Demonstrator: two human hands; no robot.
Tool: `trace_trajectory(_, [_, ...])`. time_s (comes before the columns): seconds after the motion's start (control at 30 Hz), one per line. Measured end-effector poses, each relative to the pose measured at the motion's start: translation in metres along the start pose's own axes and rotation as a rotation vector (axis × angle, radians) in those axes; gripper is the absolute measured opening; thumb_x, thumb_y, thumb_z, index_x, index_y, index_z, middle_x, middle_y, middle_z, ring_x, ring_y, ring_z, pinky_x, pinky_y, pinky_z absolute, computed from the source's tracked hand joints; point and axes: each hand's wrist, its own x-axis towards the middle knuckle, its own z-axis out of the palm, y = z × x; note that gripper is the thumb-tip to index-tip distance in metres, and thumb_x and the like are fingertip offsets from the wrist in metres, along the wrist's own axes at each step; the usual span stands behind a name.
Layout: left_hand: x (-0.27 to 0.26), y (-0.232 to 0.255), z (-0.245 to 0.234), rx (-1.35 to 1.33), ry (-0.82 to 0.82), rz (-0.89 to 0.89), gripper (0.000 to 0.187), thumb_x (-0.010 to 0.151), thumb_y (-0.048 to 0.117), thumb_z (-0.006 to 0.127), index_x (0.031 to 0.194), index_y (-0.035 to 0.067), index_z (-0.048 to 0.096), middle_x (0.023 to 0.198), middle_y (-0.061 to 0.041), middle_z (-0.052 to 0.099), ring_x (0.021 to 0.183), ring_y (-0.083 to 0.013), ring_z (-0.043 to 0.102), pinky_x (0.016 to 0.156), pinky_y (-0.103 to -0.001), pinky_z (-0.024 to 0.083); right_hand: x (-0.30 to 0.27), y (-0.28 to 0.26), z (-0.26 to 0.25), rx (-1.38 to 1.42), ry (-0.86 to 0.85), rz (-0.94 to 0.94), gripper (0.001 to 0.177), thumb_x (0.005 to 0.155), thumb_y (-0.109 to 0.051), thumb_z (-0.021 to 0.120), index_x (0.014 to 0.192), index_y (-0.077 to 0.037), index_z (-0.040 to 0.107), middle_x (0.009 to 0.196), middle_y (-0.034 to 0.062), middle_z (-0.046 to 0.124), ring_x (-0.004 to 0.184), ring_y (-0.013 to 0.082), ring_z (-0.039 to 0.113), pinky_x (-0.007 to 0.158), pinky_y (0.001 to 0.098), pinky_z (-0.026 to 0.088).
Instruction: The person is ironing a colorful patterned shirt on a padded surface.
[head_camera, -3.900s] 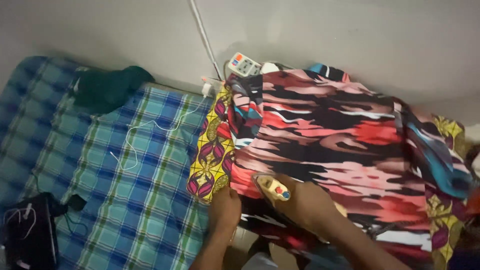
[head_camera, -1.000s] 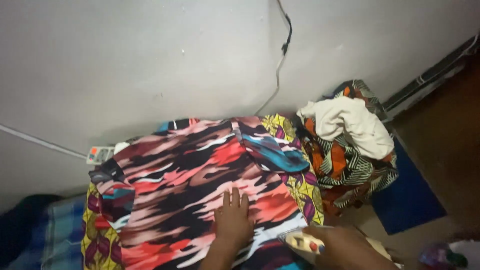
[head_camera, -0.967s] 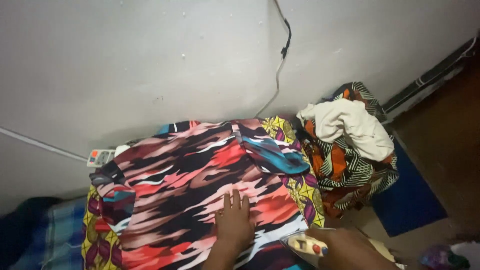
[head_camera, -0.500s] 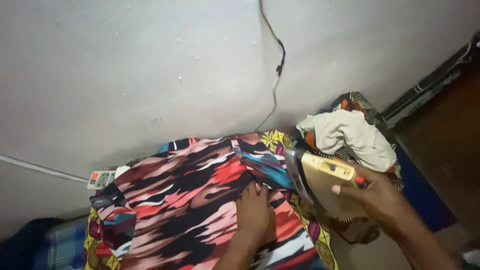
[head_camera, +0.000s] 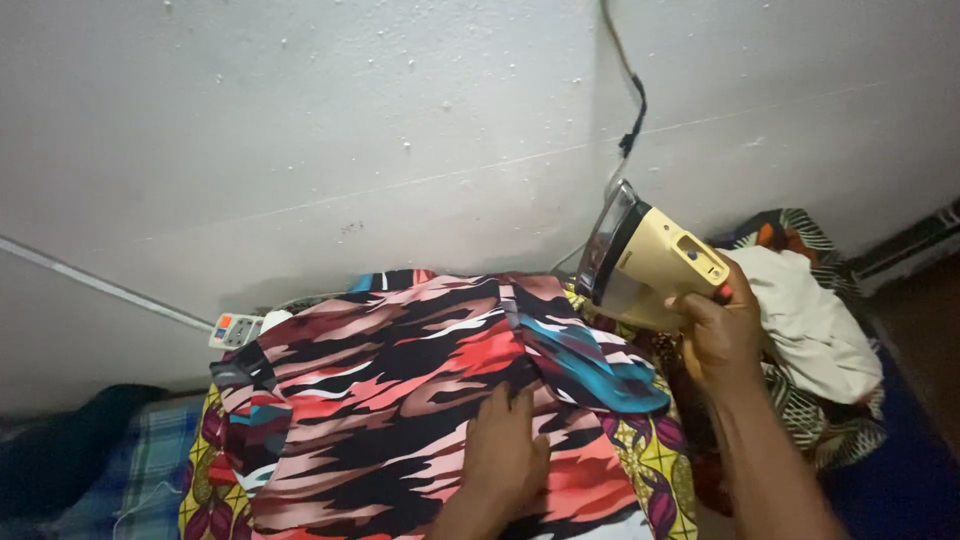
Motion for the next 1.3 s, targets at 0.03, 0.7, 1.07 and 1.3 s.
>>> trace_trajectory(0.03, [-0.003,-0.004,-0.001,0.007,0.009,0.008,0.065,0.077,0.019,0.074,0.136,0.002,0.051,0.144,-0.028,0.044,0.126,-0.0476,0.047,0.095,-0.058,0.042,0.003,0.009,-0.001,0.027,0.014,0.019,0.064,0.076,0.02,0.052,0.135,-0.003,0.06,0.115,0.0089,0.07,0.097,0.0194,0.068,0.082,0.0308,0.057])
trace_trajectory(0.7, [-0.052,-0.065,-0.022,0.06,0.019,-0.002,0.061,0.081,0.019,0.07,0.135,-0.003,0.052,0.145,-0.032,0.043,0.133,-0.0473,0.042,0.108,-0.056,0.035,-0.023,-0.022,-0.013,-0.59,-0.056,0.112,0.065,0.081,0.002,0.074,0.142,-0.006,0.055,0.117,0.0071,0.065,0.096,0.0175,0.063,0.078,0.0318,0.052])
trace_trajectory(1.07, [-0.035,-0.038,-0.044,0.044,0.237,0.24,0.066,0.08,0.012,0.068,0.14,-0.006,0.049,0.148,-0.03,0.046,0.137,-0.046,0.043,0.11,-0.057,0.033,-0.062,-0.072,0.003,-0.914,-0.13,-0.147,0.077,0.085,-0.008,0.078,0.155,-0.003,0.046,0.143,0.0175,0.058,0.112,0.0254,0.064,0.088,0.0357,0.056])
trace_trajectory(1.3, [-0.016,-0.037,-0.058,-0.06,0.272,0.22,0.064,0.081,0.014,0.068,0.14,-0.005,0.051,0.148,-0.03,0.047,0.137,-0.0452,0.045,0.109,-0.055,0.036,-0.13,-0.097,0.068,-1.021,0.044,-0.418,0.036,0.093,-0.011,0.073,0.126,-0.003,0.06,0.13,0.0184,0.056,0.11,0.024,0.062,0.088,0.0336,0.059])
